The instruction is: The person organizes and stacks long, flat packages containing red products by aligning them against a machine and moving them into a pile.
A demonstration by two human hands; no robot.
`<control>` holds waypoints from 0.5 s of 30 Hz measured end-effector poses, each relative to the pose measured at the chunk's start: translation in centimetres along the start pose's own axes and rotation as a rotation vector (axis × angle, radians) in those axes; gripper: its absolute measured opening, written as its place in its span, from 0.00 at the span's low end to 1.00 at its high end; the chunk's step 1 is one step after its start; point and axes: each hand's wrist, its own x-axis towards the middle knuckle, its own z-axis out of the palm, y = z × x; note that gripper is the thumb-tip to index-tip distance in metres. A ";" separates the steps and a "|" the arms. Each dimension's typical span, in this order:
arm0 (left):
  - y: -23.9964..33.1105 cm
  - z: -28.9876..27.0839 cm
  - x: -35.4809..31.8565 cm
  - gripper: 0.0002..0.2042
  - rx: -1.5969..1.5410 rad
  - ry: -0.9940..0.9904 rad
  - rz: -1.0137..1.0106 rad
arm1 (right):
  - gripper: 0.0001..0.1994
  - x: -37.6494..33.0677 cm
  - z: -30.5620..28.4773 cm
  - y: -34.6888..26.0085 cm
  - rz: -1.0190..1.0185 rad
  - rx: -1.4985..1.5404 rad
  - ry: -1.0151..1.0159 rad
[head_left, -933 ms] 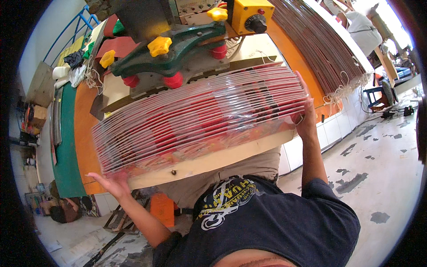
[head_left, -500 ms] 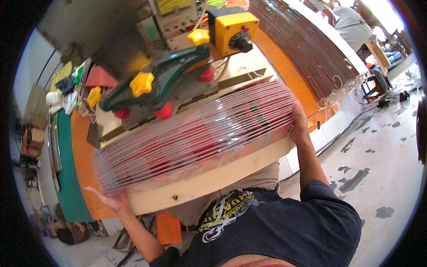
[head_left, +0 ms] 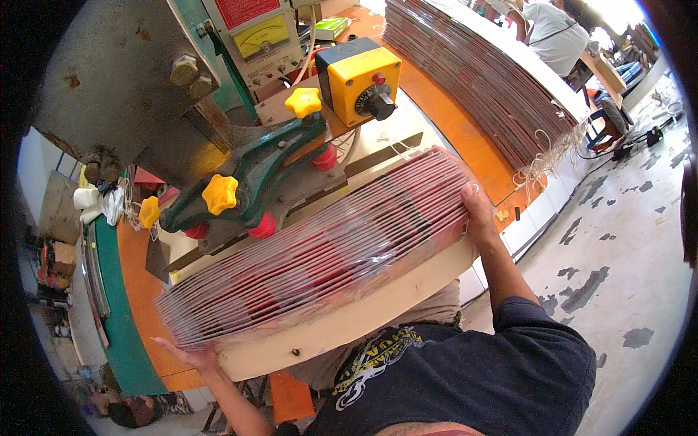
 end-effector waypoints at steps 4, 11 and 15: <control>-0.2 -0.6 0.1 0.44 0.001 -0.010 0.001 | 0.44 -0.1 0.0 -0.2 -0.042 0.025 -0.016; -0.2 -1.4 -0.5 0.44 -0.036 0.048 0.025 | 0.43 -0.9 -0.5 0.6 -0.005 0.052 0.011; -0.4 -2.1 -1.1 0.44 -0.034 0.042 0.094 | 0.47 -1.5 -1.4 1.6 -0.031 0.095 0.042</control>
